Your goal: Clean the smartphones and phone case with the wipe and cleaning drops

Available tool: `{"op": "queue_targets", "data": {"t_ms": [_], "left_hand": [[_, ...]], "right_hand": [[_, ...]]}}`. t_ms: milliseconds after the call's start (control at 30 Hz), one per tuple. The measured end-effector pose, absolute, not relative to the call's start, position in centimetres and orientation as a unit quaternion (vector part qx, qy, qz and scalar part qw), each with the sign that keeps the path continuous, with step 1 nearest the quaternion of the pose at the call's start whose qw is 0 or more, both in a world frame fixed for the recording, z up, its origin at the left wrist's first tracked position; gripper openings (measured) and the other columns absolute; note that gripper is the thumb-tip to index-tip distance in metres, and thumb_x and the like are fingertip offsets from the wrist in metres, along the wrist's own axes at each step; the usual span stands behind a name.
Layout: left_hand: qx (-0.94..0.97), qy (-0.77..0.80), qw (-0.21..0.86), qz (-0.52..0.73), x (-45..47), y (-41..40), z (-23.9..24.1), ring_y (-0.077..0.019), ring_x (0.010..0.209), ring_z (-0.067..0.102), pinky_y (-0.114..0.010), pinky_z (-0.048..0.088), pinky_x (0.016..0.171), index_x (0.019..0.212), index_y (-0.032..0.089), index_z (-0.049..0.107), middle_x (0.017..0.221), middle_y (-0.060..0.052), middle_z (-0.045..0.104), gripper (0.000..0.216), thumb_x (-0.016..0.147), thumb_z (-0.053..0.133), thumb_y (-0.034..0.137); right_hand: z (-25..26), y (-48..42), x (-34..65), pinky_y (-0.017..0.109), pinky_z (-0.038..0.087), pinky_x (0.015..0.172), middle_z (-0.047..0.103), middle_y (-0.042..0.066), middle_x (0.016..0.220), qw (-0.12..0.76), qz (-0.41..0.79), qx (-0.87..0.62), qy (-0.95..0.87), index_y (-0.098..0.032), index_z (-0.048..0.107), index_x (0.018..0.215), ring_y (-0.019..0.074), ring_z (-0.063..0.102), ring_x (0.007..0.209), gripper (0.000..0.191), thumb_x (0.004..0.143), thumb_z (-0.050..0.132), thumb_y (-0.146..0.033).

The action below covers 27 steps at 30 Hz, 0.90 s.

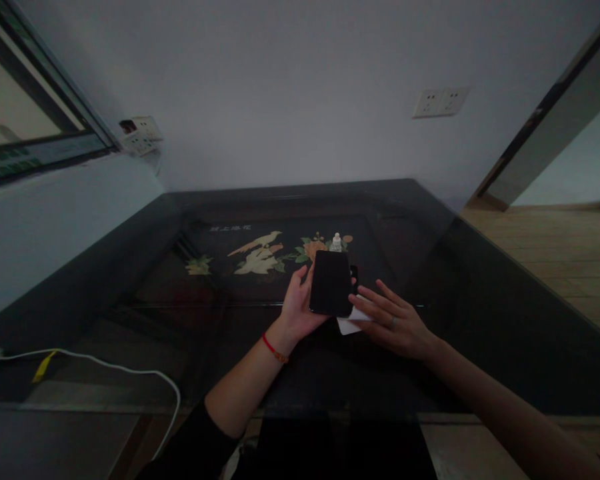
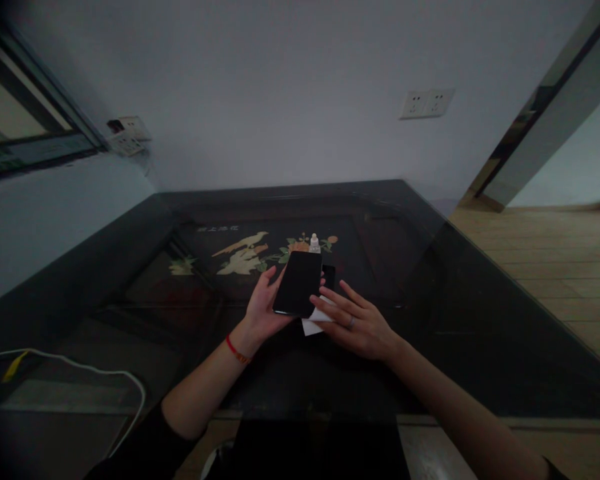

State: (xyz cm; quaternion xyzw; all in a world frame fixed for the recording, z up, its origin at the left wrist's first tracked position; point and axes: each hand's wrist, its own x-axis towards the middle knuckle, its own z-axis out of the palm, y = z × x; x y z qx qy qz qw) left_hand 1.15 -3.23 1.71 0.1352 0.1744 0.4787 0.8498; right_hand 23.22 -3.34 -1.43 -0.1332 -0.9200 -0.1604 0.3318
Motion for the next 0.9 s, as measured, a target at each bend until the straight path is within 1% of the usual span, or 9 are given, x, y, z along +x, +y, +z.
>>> {"op": "queue_targets", "data": {"t_ms": [100,200,367,433,500,600,700,800,900], "left_hand": [[0.142,0.165,0.853,0.475,1.1,-3.3,1.5,-0.0297,0.112,0.06,-0.048,0.038,0.1,0.137,0.02,0.045,0.121,-0.014,0.063,0.054,0.091,0.035,0.047],[0.139,0.174,0.852,0.473,1.1,-3.3,1.4,-0.0301,0.112,0.06,-0.049,0.038,0.1,0.141,0.022,0.04,0.124,-0.014,0.062,0.057,0.091,0.035,0.047],[0.127,0.201,0.844,0.48,1.5,-3.3,2.0,-0.0285,0.109,0.062,-0.047,0.039,0.099,0.147,0.019,0.03,0.123,-0.014,0.063,0.06,0.092,0.031,0.045],[0.116,0.22,0.836,0.49,1.6,-3.4,2.3,-0.0272,0.105,0.064,-0.045,0.041,0.098,0.148,0.019,0.028,0.12,-0.013,0.065,0.06,0.093,0.03,0.044],[0.104,0.24,0.824,0.502,1.7,-3.5,2.3,-0.0246,0.101,0.066,-0.041,0.042,0.097,0.148,0.021,0.027,0.118,-0.011,0.066,0.058,0.094,0.031,0.042],[0.091,0.255,0.815,0.513,1.6,-3.6,1.8,-0.0203,0.093,0.067,-0.035,0.044,0.094,0.147,0.024,0.032,0.115,-0.007,0.068,0.056,0.094,0.036,0.04],[0.083,0.253,0.815,0.515,1.4,-3.6,1.4,-0.0191,0.094,0.067,-0.033,0.044,0.093,0.145,0.024,0.036,0.116,-0.005,0.068,0.055,0.093,0.039,0.041],[0.101,0.248,0.814,0.515,1.3,-3.5,1.6,-0.0218,0.099,0.066,-0.037,0.043,0.097,0.141,0.021,0.042,0.112,-0.007,0.069,0.054,0.092,0.037,0.043],[0.14,0.222,0.822,0.505,1.5,-3.4,2.1,-0.026,0.109,0.063,-0.041,0.042,0.1,0.134,0.014,0.05,0.109,-0.012,0.07,0.054,0.092,0.035,0.044]], "right_hand": [[-1.3,-3.9,23.9,0.05,0.032,0.114,0.056,0.006,0.136,0.344,-0.164,-0.131,-0.915,-0.024,0.06,0.12,0.0223,0.036,0.137,0.036,0.086,0.061,-0.015],[-1.0,-4.5,23.3,0.05,0.032,0.114,0.057,0.003,0.135,0.362,-0.158,-0.113,-0.912,-0.026,0.06,0.12,0.0206,0.037,0.137,0.034,0.088,0.059,-0.017],[-0.9,-4.4,21.7,0.05,0.028,0.116,0.057,0.003,0.135,0.353,-0.171,-0.153,-0.907,-0.027,0.055,0.127,0.0204,0.034,0.139,0.041,0.088,0.058,-0.016],[-0.8,-4.3,21.0,0.05,0.028,0.116,0.057,0.003,0.136,0.347,-0.182,-0.163,-0.905,-0.027,0.055,0.128,0.0212,0.033,0.14,0.041,0.089,0.057,-0.018],[-0.5,-4.3,20.0,0.051,0.027,0.116,0.055,0.004,0.137,0.345,-0.189,-0.164,-0.905,-0.026,0.055,0.129,0.0223,0.032,0.14,0.04,0.089,0.056,-0.02],[0.2,-4.3,18.3,0.052,0.025,0.116,0.053,0.005,0.139,0.342,-0.187,-0.162,-0.906,-0.026,0.055,0.129,0.0224,0.032,0.14,0.039,0.09,0.056,-0.021],[0.5,-4.2,17.3,0.054,0.025,0.115,0.054,0.005,0.139,0.338,-0.184,-0.146,-0.911,-0.026,0.054,0.129,0.0221,0.034,0.139,0.039,0.091,0.056,-0.021],[0.3,-4.0,18.1,0.053,0.027,0.114,0.054,0.006,0.138,0.339,-0.177,-0.144,-0.913,-0.027,0.054,0.13,0.0225,0.034,0.139,0.04,0.09,0.056,-0.02],[-0.2,-3.9,20.5,0.052,0.028,0.114,0.055,0.006,0.138,0.338,-0.177,-0.16,-0.911,-0.028,0.055,0.129,0.023,0.036,0.138,0.04,0.09,0.056,-0.019]]}}
